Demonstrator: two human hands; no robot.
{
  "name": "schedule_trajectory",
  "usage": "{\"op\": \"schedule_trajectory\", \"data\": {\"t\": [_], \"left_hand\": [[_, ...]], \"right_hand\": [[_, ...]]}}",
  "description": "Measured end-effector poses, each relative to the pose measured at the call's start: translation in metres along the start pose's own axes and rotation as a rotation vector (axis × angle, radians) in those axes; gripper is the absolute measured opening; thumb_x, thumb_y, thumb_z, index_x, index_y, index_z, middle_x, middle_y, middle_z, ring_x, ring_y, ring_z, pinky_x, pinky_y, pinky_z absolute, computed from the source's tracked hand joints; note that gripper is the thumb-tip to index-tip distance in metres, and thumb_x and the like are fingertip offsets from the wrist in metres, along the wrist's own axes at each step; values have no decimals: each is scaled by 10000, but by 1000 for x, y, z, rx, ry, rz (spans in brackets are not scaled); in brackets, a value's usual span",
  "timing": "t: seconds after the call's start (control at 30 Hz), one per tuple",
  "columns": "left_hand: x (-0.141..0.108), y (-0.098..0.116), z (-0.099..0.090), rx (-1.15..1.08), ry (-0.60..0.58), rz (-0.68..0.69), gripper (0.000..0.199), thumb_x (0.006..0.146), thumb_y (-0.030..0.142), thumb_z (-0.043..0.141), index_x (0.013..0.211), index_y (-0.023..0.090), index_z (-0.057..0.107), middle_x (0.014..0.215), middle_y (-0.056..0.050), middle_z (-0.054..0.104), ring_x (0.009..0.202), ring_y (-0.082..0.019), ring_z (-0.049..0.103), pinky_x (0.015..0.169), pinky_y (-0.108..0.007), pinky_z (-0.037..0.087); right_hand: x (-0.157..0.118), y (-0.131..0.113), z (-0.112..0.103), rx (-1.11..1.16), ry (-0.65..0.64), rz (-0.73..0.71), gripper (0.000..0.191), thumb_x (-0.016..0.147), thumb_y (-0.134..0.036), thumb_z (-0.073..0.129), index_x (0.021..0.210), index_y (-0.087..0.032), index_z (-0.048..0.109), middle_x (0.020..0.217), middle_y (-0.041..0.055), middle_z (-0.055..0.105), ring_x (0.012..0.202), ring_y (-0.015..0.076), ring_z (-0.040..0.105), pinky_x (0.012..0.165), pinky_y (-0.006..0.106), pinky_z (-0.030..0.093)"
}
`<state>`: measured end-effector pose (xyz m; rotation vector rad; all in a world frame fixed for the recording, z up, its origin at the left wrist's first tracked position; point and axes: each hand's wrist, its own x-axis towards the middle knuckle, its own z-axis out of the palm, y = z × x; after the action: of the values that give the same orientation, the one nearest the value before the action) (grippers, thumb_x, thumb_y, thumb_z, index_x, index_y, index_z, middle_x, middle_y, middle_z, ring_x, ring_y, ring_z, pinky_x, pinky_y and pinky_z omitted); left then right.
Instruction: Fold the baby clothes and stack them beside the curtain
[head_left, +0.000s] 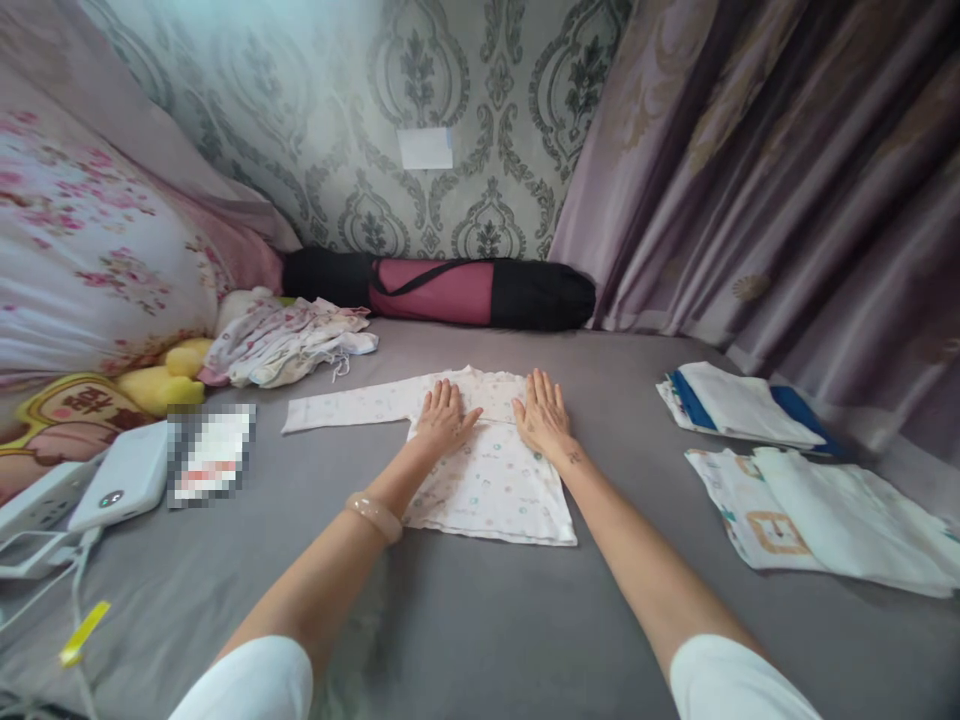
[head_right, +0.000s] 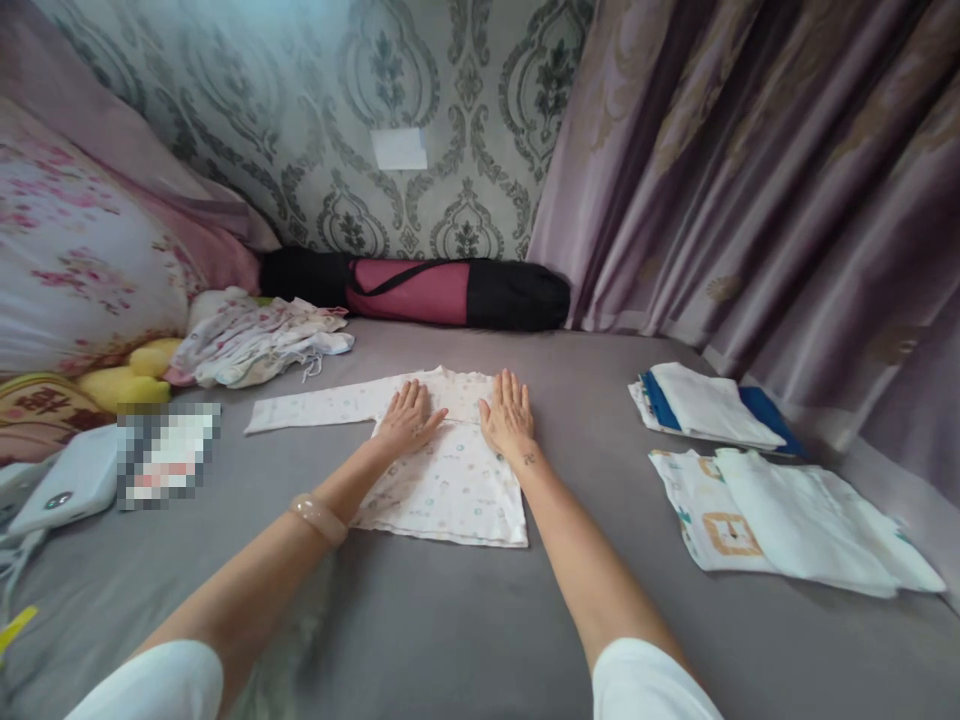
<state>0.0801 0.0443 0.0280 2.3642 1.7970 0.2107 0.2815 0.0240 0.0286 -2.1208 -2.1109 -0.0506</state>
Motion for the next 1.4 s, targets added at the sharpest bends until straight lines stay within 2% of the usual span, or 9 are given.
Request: {"op": "schedule_trajectory", "data": {"t": [0.1, 0.27, 0.4, 0.57, 0.73, 0.9, 1.1, 1.23, 1.4], "left_hand": [[-9, -18, -8, 50, 32, -41, 768, 971, 559, 219, 1509, 12, 255, 1602, -194, 163, 1494, -306, 102, 1198, -434, 156], [-24, -80, -16, 90, 121, -186, 715, 977, 515, 232, 1480, 15, 329, 1561, -210, 291, 1472, -325, 207, 1175, -449, 220], [-37, -133, -23, 152, 236, -285, 661, 971, 460, 298, 1425, -9, 404, 1504, -254, 378, 1438, -366, 279, 1140, -476, 267], [-55, -175, -37, 219, 293, -432, 602, 962, 383, 328, 1348, -60, 458, 1394, -307, 480, 1359, -382, 392, 1101, -450, 302], [-64, -183, -52, 170, 257, -574, 469, 942, 256, 316, 1244, -30, 533, 1239, -288, 593, 1202, -371, 537, 983, -433, 404], [-67, -183, -61, 120, 214, -667, 409, 875, 92, 320, 1197, 4, 555, 1153, -273, 632, 1106, -358, 601, 878, -399, 447], [-66, -191, -67, 106, 234, -698, 403, 845, 85, 362, 1183, 25, 572, 1151, -272, 627, 1133, -369, 575, 845, -394, 463], [-63, -196, -68, 109, 227, -694, 386, 861, 110, 367, 1164, 49, 598, 1161, -254, 629, 1152, -361, 557, 872, -396, 463], [-59, -200, -69, 75, 221, -725, 360, 895, 201, 415, 1161, 59, 613, 1202, -244, 613, 1142, -345, 566, 897, -392, 469]], "right_hand": [[5, 3, 3, 41, -141, 11, 691, 1001, -433, 210, 1508, 34, 251, 1593, 194, 189, 1481, 300, 134, 1193, 417, 137], [10, -4, 7, 18, -44, -53, 679, 1003, -425, 196, 1523, 11, 225, 1604, 182, 149, 1489, 278, 97, 1201, 435, 72], [9, -15, 10, 37, -174, -101, 691, 999, -445, 202, 1515, 14, 248, 1600, 185, 165, 1482, 275, 142, 1196, 432, 127], [11, -33, 9, 31, -88, -161, 677, 1001, -418, 199, 1534, -1, 191, 1615, 166, 102, 1495, 256, 64, 1205, 424, 68], [15, -60, 3, 54, -282, -189, 706, 1000, -457, 190, 1528, 12, 202, 1608, 174, 125, 1493, 260, 86, 1205, 449, 79], [19, -87, 2, 71, -234, -233, 685, 1006, -444, 185, 1544, -21, 166, 1621, 132, 78, 1497, 240, 44, 1209, 429, 54], [21, -110, 7, 84, -169, -245, 688, 1008, -444, 178, 1537, -5, 178, 1615, 142, 89, 1496, 249, 58, 1203, 465, 32], [25, -121, 7, 96, -264, -275, 702, 1004, -458, 186, 1527, 8, 209, 1606, 158, 140, 1490, 259, 104, 1203, 461, 57], [28, -136, 10, 106, -104, -270, 694, 1005, -450, 175, 1539, -7, 170, 1616, 147, 104, 1495, 255, 57, 1201, 469, 31]]}}
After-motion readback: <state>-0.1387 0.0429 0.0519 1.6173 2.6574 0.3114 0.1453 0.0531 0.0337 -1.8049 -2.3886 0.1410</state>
